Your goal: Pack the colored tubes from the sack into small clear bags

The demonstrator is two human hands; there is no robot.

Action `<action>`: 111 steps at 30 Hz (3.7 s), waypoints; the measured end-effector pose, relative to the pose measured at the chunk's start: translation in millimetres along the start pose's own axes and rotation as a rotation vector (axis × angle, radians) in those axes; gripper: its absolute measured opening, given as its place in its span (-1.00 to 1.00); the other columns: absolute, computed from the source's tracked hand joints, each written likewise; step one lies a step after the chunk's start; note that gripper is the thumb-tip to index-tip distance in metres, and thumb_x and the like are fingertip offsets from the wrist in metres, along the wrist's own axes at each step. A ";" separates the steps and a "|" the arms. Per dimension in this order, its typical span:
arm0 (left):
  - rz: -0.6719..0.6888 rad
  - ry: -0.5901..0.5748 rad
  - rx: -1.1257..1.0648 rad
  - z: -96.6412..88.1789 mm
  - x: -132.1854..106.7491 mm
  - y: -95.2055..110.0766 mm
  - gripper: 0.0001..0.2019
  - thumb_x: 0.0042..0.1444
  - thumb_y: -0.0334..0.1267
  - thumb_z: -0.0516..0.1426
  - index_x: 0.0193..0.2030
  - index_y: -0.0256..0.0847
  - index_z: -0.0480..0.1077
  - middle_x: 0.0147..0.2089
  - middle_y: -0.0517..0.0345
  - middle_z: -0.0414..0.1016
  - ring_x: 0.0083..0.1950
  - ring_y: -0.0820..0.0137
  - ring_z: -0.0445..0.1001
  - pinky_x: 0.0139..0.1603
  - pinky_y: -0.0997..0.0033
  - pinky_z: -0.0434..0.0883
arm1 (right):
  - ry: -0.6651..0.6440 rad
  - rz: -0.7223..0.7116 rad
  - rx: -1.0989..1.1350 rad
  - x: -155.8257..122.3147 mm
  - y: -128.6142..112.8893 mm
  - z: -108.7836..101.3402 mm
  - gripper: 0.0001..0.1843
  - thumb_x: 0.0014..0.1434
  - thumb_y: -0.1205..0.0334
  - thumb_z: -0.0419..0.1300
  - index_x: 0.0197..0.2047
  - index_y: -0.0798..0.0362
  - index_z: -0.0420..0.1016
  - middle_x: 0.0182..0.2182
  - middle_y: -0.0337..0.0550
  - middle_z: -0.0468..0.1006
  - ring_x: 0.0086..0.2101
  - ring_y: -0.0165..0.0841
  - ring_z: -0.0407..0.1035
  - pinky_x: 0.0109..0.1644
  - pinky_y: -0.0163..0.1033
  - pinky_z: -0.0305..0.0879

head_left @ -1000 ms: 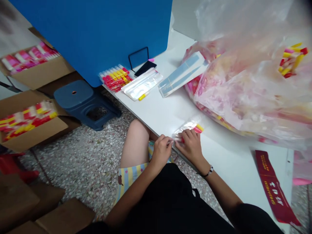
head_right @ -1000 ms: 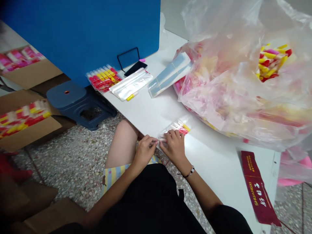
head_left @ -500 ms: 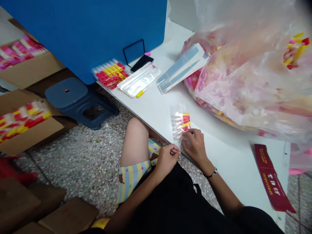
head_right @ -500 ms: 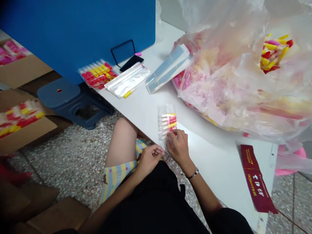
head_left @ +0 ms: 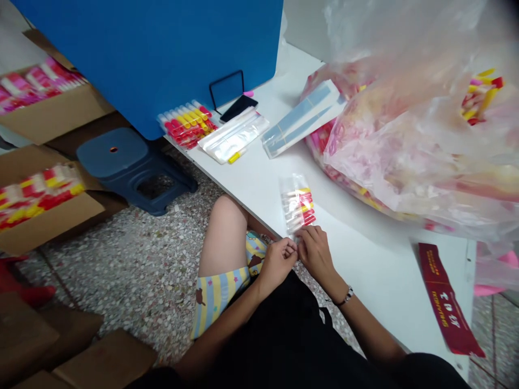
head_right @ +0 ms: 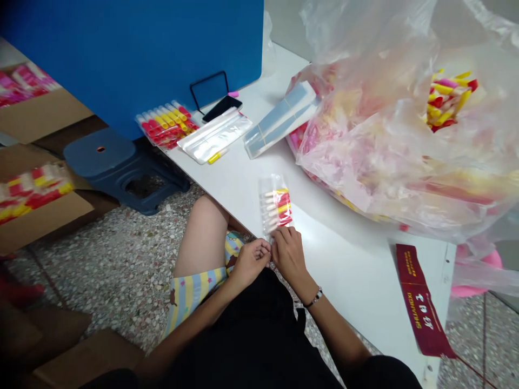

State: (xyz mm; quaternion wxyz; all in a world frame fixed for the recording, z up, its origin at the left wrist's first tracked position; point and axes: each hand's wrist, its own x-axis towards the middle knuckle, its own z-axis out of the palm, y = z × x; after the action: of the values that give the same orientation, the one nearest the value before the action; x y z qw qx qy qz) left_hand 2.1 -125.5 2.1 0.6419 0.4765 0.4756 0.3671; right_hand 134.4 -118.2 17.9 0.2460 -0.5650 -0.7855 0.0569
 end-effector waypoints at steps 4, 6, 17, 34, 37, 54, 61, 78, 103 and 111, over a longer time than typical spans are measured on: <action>-0.010 -0.115 0.070 -8.8 2.4 10.5 -0.92 -0.03 -0.45 0.07 -0.38 -0.21 0.31 -0.57 0.30 0.39 -0.57 0.50 0.38 -0.49 0.53 0.34 | 0.004 -0.049 -0.041 -7.2 1.8 -2.9 -0.78 0.19 0.45 0.01 -0.15 0.10 0.42 -0.21 -0.03 0.51 -0.17 -0.22 0.31 -0.01 -0.06 0.18; 0.080 -0.099 0.233 -19.4 13.4 24.9 -0.95 0.05 -0.39 0.09 -0.33 -0.21 0.34 -0.51 0.24 0.45 -0.51 0.47 0.42 -0.43 0.49 0.37 | -0.012 -0.120 -0.039 -12.5 9.8 -11.0 -0.79 0.21 0.36 0.06 -0.09 0.07 0.41 -0.16 -0.05 0.53 -0.09 -0.20 0.34 0.16 0.05 0.06; 0.095 0.174 0.990 -38.5 116.4 76.1 -0.75 0.15 -0.12 0.14 -0.16 -0.26 0.41 -0.27 0.02 0.49 -0.16 0.20 0.47 -0.07 0.25 0.36 | 0.061 -0.061 -0.331 -13.0 59.1 -44.0 -0.82 0.22 0.28 0.13 -0.13 0.02 0.51 -0.03 -0.06 0.55 0.10 -0.07 0.28 0.24 0.19 -0.12; 0.013 0.339 0.021 -50.2 85.6 73.5 -0.55 -0.06 -0.38 0.25 -0.03 -0.18 0.18 -0.27 0.17 0.51 -0.35 0.39 0.54 -0.15 0.29 0.46 | 0.185 0.011 -0.098 0.8 80.1 -22.5 -0.68 0.20 0.30 0.11 0.03 0.17 0.43 -0.02 0.12 0.47 -0.02 -0.10 0.30 0.05 0.03 0.31; -0.081 0.347 -0.398 -56.2 60.5 68.0 -0.57 0.01 -0.33 0.23 -0.03 -0.19 0.13 -0.07 -0.03 0.53 -0.29 0.37 0.58 -0.11 0.30 0.48 | 0.144 -0.027 0.036 7.0 80.1 -27.4 -0.68 0.22 0.25 0.12 0.03 0.11 0.44 -0.02 0.08 0.48 -0.01 -0.13 0.32 0.07 0.01 0.32; 0.035 0.289 -0.154 -61.5 42.8 51.9 -0.71 -0.14 -0.16 0.33 -0.32 -0.28 0.46 -0.01 -0.09 0.54 0.09 0.13 0.46 0.05 0.26 0.43 | -0.004 0.514 0.357 76.7 102.4 -22.8 -0.62 0.05 -0.10 0.19 -0.38 0.08 0.52 -0.49 -0.10 0.54 -0.48 -0.31 0.35 -0.36 -0.22 0.23; -0.014 0.194 -0.119 -56.3 43.9 52.4 -0.62 -0.07 -0.05 0.29 -0.51 -0.25 0.21 0.16 -0.13 0.41 -0.03 0.18 0.53 -0.38 0.46 0.48 | 0.099 0.426 0.387 86.6 105.3 -12.7 -0.65 0.16 0.02 0.08 -0.54 0.06 0.37 -0.62 -0.22 0.40 -0.55 -0.39 0.23 -0.44 -0.28 0.11; -0.103 0.019 -0.121 -54.7 54.2 57.1 -0.64 -0.09 -0.03 0.30 -0.38 -0.24 0.30 0.15 -0.13 0.41 -0.12 0.24 0.55 -0.24 0.35 0.48 | 0.067 0.385 0.408 84.7 114.5 -9.0 -0.60 0.15 -0.01 0.16 -0.59 0.04 0.25 -0.71 -0.35 0.21 -0.61 -0.48 0.06 -0.49 -0.32 0.02; -0.044 -0.015 -0.156 -62.7 52.1 61.3 -0.70 -0.07 -0.07 0.32 -0.45 -0.24 0.37 0.10 -0.11 0.46 0.12 0.14 0.44 0.07 0.18 0.41 | 0.065 0.262 0.298 82.1 105.5 -6.7 -0.56 0.18 -0.08 0.14 -0.58 0.04 0.29 -0.73 -0.34 0.22 -0.63 -0.48 0.07 -0.48 -0.33 0.03; 0.003 -0.037 -0.187 -53.2 39.9 55.3 -0.73 0.08 -0.04 0.22 -0.40 -0.22 0.36 0.14 -0.04 0.40 0.24 0.16 0.31 0.11 0.22 0.39 | 0.176 0.286 0.008 80.9 121.8 -22.8 -0.52 0.24 -0.09 0.06 -0.59 0.04 0.26 -0.69 -0.25 0.27 -0.61 -0.44 0.09 -0.45 -0.28 -0.04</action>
State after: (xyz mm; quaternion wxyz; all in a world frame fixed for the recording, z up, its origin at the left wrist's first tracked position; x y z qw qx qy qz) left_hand -38.9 -59.3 39.9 0.6917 0.4221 0.4267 0.4018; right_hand 229.9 -5.2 19.1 0.3054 -0.6730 -0.6722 0.0447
